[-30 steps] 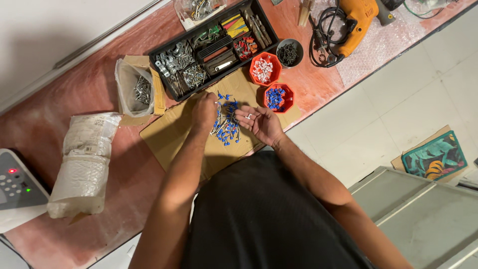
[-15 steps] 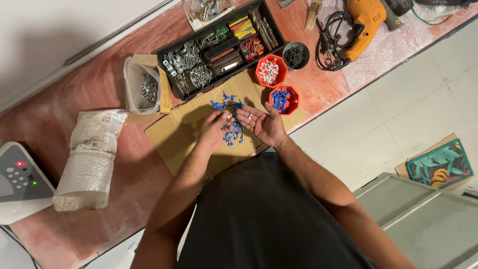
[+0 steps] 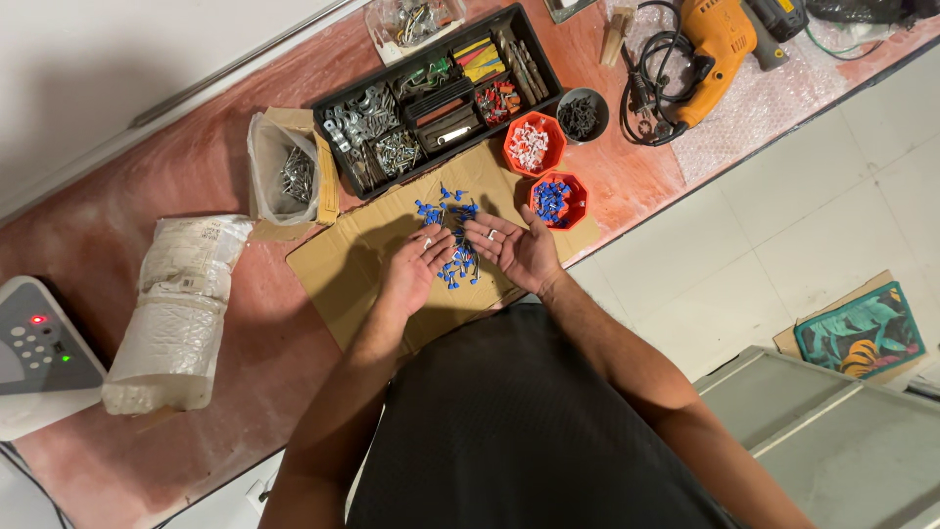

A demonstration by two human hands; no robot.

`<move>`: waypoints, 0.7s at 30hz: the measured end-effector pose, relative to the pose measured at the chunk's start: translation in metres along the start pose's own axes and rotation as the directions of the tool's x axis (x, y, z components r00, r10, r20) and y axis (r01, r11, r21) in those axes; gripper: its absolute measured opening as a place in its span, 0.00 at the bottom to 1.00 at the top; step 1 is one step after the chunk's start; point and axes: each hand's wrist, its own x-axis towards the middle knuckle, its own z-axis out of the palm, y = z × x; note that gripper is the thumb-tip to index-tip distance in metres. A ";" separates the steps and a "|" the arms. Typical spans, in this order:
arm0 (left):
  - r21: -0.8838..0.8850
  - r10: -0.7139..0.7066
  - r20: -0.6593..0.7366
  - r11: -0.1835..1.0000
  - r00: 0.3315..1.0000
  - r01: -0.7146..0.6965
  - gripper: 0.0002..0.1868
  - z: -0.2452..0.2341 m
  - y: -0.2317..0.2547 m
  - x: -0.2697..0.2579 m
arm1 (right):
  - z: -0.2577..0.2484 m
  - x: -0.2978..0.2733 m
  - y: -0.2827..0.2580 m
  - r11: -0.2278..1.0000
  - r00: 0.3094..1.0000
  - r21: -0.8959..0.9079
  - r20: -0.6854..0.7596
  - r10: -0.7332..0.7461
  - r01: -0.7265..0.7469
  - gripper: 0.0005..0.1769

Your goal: The person sorts small blue and silver screws from a pile on a cardboard sheet into different small red bowls and a larger black organizer tray by hand.

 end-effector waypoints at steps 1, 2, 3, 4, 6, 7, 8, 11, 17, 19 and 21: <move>0.009 0.008 -0.007 1.000 1.000 -0.008 0.19 -0.001 0.000 0.001 | 0.000 0.000 -0.001 1.000 1.000 0.009 -0.005 -0.006 0.006 0.45; 0.007 0.009 -0.006 1.000 1.000 -0.008 0.19 -0.002 0.000 0.001 | 0.000 0.000 -0.003 1.000 1.000 0.019 -0.011 -0.010 0.010 0.45; 0.006 0.009 0.006 1.000 1.000 -0.009 0.20 -0.004 0.000 0.002 | 0.000 -0.001 -0.006 1.000 1.000 0.017 -0.011 -0.010 0.010 0.45; 0.004 0.011 0.017 1.000 1.000 -0.011 0.20 -0.006 0.000 0.002 | 0.000 -0.002 -0.011 0.999 0.999 0.013 -0.005 -0.046 0.046 0.47; 0.010 0.007 0.011 1.000 1.000 -0.007 0.21 -0.010 0.000 0.001 | -0.001 -0.003 -0.025 0.997 0.997 0.006 0.004 -0.082 0.082 0.50; 0.017 0.002 0.004 1.000 1.000 -0.002 0.21 -0.012 0.001 0.001 | -0.002 -0.004 -0.036 0.989 0.989 0.061 0.054 -0.134 0.131 0.51; 0.015 0.001 0.003 1.000 1.000 -0.001 0.21 -0.015 0.000 -0.002 | -0.003 -0.005 -0.047 0.977 0.978 0.120 0.096 -0.187 0.175 0.52; 0.004 0.020 -0.002 1.000 1.000 -0.020 0.20 -0.020 0.001 -0.004 | -0.005 0.001 -0.087 0.956 0.955 0.024 -0.062 -0.289 0.291 0.57; 0.033 -0.010 -0.029 0.999 1.000 0.011 0.19 -0.020 -0.003 -0.009 | -0.019 0.031 -0.138 0.853 0.897 -0.358 -0.083 -0.435 0.381 0.68; 0.042 0.010 -0.017 0.999 1.000 -0.009 0.16 -0.016 -0.004 -0.011 | -0.028 0.033 -0.136 0.806 0.870 -0.428 -0.085 -0.486 0.409 0.68; 0.054 0.024 -0.013 0.998 1.000 -0.023 0.15 -0.010 -0.004 -0.013 | -0.033 0.037 -0.134 0.751 0.841 -0.495 -0.072 -0.536 0.436 0.67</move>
